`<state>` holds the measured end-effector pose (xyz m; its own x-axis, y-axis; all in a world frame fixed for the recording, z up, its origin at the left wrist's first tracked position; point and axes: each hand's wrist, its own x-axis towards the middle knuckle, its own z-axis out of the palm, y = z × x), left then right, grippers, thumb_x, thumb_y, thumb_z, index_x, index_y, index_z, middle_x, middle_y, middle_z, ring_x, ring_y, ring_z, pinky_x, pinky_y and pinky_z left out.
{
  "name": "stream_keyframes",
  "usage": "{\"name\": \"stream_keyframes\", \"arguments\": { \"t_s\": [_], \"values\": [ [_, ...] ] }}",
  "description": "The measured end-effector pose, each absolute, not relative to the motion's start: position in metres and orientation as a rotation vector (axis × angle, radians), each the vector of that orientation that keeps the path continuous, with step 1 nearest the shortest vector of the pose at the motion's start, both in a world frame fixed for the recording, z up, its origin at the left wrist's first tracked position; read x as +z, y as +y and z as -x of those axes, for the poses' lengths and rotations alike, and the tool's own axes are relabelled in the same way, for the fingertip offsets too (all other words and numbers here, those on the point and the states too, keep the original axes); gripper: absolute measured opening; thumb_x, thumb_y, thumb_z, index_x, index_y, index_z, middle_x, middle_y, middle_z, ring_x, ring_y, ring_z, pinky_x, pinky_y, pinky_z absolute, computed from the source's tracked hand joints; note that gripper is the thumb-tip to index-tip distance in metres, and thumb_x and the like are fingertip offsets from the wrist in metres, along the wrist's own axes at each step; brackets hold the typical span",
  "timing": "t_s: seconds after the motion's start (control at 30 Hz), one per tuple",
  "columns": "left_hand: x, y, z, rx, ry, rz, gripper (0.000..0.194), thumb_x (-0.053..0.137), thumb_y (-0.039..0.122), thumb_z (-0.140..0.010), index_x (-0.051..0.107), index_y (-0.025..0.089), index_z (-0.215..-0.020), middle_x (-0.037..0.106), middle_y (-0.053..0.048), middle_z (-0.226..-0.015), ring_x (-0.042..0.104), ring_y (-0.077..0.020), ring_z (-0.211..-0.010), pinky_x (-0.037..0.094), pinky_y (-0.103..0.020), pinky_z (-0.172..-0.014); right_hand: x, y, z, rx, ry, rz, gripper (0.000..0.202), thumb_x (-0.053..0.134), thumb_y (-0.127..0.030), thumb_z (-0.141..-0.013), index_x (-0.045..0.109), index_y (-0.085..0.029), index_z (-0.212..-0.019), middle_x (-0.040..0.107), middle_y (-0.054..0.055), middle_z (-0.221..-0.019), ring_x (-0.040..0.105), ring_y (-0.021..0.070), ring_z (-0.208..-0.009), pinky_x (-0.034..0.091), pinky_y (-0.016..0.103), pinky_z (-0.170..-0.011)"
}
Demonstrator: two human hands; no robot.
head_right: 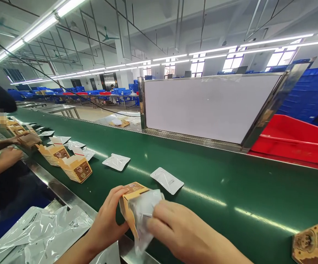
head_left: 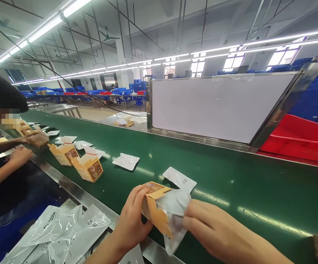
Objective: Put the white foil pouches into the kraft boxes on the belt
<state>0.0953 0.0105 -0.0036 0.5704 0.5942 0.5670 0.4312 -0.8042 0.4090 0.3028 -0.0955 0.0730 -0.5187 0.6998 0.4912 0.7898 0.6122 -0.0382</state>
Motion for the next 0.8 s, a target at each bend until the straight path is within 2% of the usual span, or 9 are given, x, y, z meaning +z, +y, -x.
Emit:
{"name": "stream_keyframes", "arguments": {
  "t_s": [0.1, 0.2, 0.27, 0.4, 0.5, 0.57, 0.67, 0.73, 0.8],
  "values": [
    [-0.006, 0.004, -0.100, 1.208, 0.726, -2.723, 0.059, 0.053, 0.009, -0.071, 0.035, 0.021, -0.127, 0.049, -0.013, -0.124, 0.048, -0.0263, -0.119, 0.045, -0.043, -0.099, 0.065, -0.089, -0.304, -0.218, -2.325, 1.355, 0.030, 0.028, -0.002, -0.087, 0.052, -0.015, -0.099, 0.055, 0.008, -0.093, 0.051, 0.0141, -0.070, 0.045, 0.023, -0.056],
    [-0.007, -0.003, -0.106, 1.264, 0.855, -2.681, 0.061, 0.056, 0.011, -0.068, 0.037, 0.021, -0.125, 0.050, -0.013, -0.120, 0.051, -0.0280, -0.114, 0.047, -0.044, -0.093, 0.051, -0.086, -0.297, -0.375, -2.206, 1.427, 0.039, 0.030, 0.000, -0.082, 0.045, -0.010, -0.116, 0.056, 0.014, -0.100, 0.056, 0.0210, -0.082, 0.052, 0.031, -0.063],
    [-0.007, -0.005, -0.109, 1.230, 0.962, -2.601, 0.063, 0.058, 0.012, -0.062, 0.039, 0.021, -0.121, 0.052, -0.012, -0.115, 0.054, -0.0285, -0.107, 0.050, -0.044, -0.087, 0.046, -0.088, -0.290, -0.183, -2.024, 1.458, 0.042, 0.036, -0.003, -0.080, 0.039, -0.009, -0.122, 0.054, 0.016, -0.107, 0.056, 0.0220, -0.090, 0.054, 0.033, -0.070],
    [-0.008, -0.009, -0.115, 1.196, 1.054, -2.441, 0.060, 0.061, 0.014, -0.057, 0.041, 0.021, -0.113, 0.053, -0.010, -0.104, 0.057, -0.0275, -0.096, 0.054, -0.042, -0.078, 0.049, -0.091, -0.283, 0.448, -1.819, 1.371, 0.033, 0.051, -0.010, -0.078, 0.046, -0.018, -0.110, 0.054, 0.007, -0.109, 0.055, 0.0165, -0.093, 0.051, 0.029, -0.082],
    [-0.011, -0.016, -0.123, 1.218, 0.916, -2.503, 0.068, 0.060, 0.011, -0.055, 0.039, 0.022, -0.118, 0.053, -0.012, -0.109, 0.057, -0.0285, -0.100, 0.053, -0.044, -0.082, 0.050, -0.086, -0.284, 0.612, -2.069, 1.248, 0.034, 0.073, -0.012, -0.067, 0.057, -0.022, -0.095, 0.061, -0.003, -0.102, 0.056, 0.0151, -0.094, 0.047, 0.027, -0.090],
    [-0.013, -0.022, -0.128, 1.176, 0.848, -2.516, 0.068, 0.062, 0.011, -0.056, 0.039, 0.022, -0.119, 0.054, -0.012, -0.109, 0.058, -0.0281, -0.099, 0.054, -0.043, -0.080, 0.048, -0.081, -0.286, 0.642, -2.203, 1.242, 0.035, 0.080, -0.014, -0.060, 0.061, -0.023, -0.088, 0.064, -0.007, -0.093, 0.059, 0.0137, -0.091, 0.047, 0.024, -0.089],
    [-0.012, -0.028, -0.128, 1.030, 0.835, -2.460, 0.073, 0.071, 0.020, -0.059, 0.037, 0.023, -0.124, 0.056, -0.012, -0.113, 0.060, -0.0282, -0.100, 0.055, -0.042, -0.080, 0.046, -0.087, -0.296, 0.619, -2.157, 1.432, 0.015, 0.065, -0.016, -0.078, 0.062, -0.023, -0.091, 0.065, -0.003, -0.093, 0.061, 0.0134, -0.085, 0.052, 0.024, -0.078],
    [-0.009, -0.023, -0.117, 0.897, 0.818, -2.445, 0.080, 0.075, 0.028, -0.061, 0.035, 0.026, -0.130, 0.057, -0.012, -0.119, 0.059, -0.0287, -0.107, 0.054, -0.042, -0.085, 0.048, -0.104, -0.316, 0.425, -2.025, 1.587, 0.013, 0.054, -0.017, -0.084, 0.061, -0.021, -0.095, 0.064, 0.002, -0.096, 0.061, 0.0151, -0.081, 0.053, 0.027, -0.070],
    [-0.006, -0.008, -0.095, 0.823, 0.895, -2.406, 0.058, 0.070, 0.037, -0.069, 0.047, 0.027, -0.121, 0.063, -0.007, -0.108, 0.062, -0.0260, -0.099, 0.054, -0.040, -0.083, 0.046, -0.130, -0.352, 0.090, -1.924, 1.712, 0.011, 0.053, -0.025, -0.086, 0.062, -0.022, -0.091, 0.065, 0.003, -0.087, 0.061, 0.0159, -0.071, 0.052, 0.028, -0.062]
  ]
}}
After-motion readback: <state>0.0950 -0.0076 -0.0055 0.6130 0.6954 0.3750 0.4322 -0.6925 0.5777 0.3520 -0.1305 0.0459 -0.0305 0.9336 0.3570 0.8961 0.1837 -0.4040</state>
